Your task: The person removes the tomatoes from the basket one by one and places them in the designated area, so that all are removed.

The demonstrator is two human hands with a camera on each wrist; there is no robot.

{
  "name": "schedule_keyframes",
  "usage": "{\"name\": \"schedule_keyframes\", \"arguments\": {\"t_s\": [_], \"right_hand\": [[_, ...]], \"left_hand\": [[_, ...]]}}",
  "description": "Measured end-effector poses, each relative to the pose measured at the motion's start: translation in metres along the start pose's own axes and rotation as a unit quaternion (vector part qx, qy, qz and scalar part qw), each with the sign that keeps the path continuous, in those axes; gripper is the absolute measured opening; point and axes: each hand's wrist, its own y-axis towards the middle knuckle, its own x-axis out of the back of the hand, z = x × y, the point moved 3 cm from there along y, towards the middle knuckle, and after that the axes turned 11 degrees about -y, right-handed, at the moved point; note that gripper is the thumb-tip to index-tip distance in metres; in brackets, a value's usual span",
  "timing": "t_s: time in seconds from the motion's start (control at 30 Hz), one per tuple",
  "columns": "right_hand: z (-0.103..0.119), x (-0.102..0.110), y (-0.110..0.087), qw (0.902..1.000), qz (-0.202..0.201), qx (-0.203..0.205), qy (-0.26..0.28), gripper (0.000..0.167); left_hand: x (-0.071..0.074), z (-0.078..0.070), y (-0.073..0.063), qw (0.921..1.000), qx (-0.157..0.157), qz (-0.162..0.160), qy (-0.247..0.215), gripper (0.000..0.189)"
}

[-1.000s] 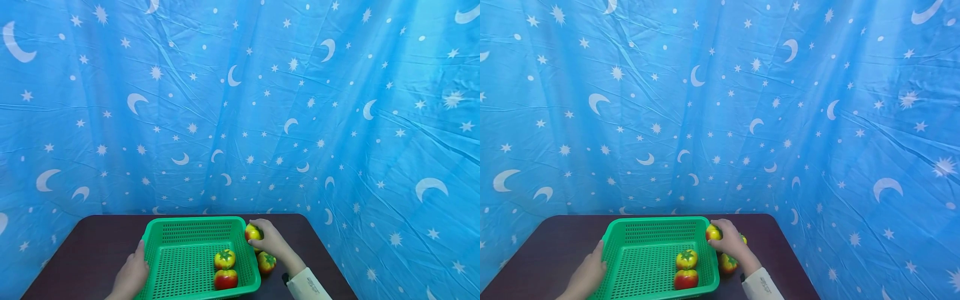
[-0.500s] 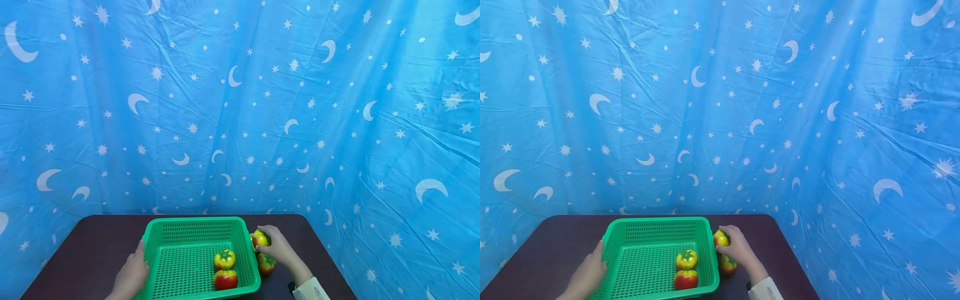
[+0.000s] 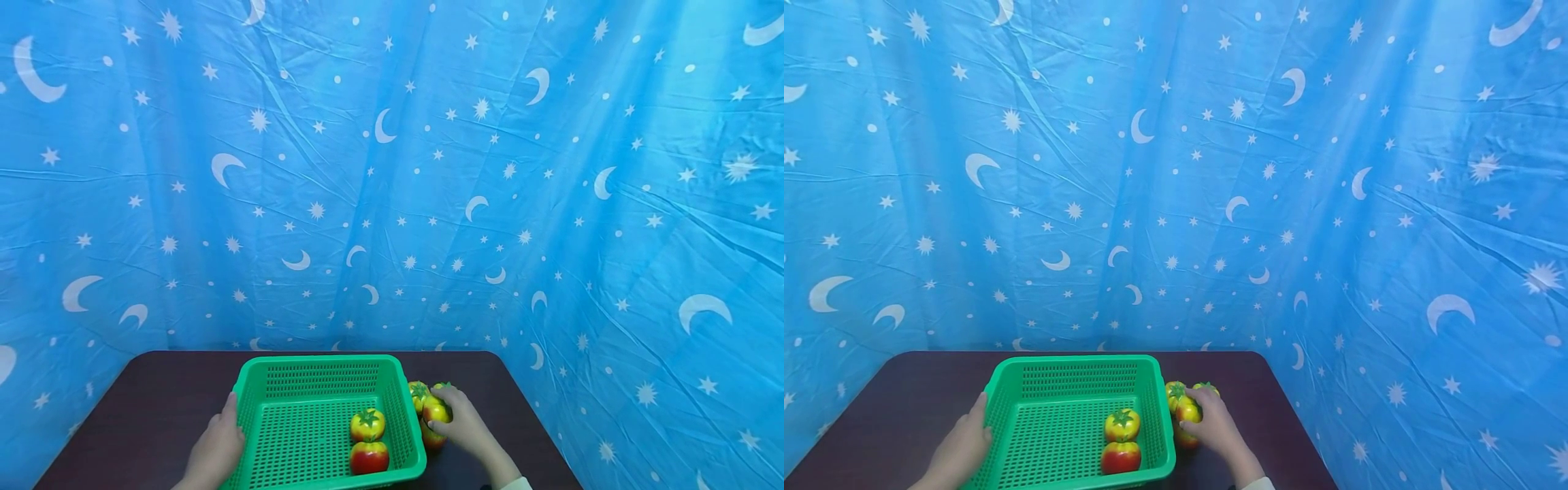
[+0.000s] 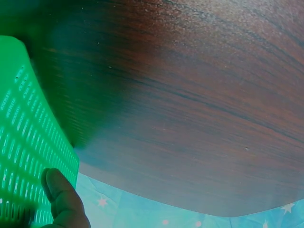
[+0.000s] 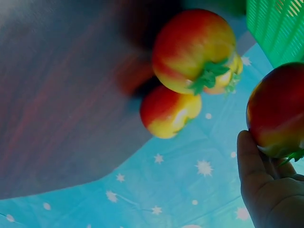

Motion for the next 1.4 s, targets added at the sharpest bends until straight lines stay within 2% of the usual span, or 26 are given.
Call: {"name": "schedule_keyframes", "arguments": {"t_s": [0.27,0.53,0.83,1.07,1.4], "right_hand": [[-0.006,-0.012,-0.007,1.0,0.005,-0.004,-0.007,0.059],[-0.007,-0.015,-0.009,0.9997,0.022,-0.009,0.0,0.058],[-0.012,-0.022,-0.014,0.9996,0.024,-0.014,0.006,0.059],[-0.011,-0.023,-0.019,0.9994,0.025,-0.019,0.013,0.059],[-0.012,-0.028,-0.028,0.9987,0.042,-0.025,0.012,0.057]], "left_hand": [[0.001,-0.002,-0.003,0.9999,-0.007,-0.008,0.011,0.069],[0.002,-0.001,-0.002,0.9997,-0.004,-0.013,0.019,0.069],[0.001,0.001,-0.002,0.9999,-0.007,-0.009,0.011,0.069],[0.002,-0.001,-0.002,0.9995,-0.013,-0.019,0.022,0.069],[0.001,0.0,0.0,0.9999,-0.003,-0.002,0.012,0.069]]}}
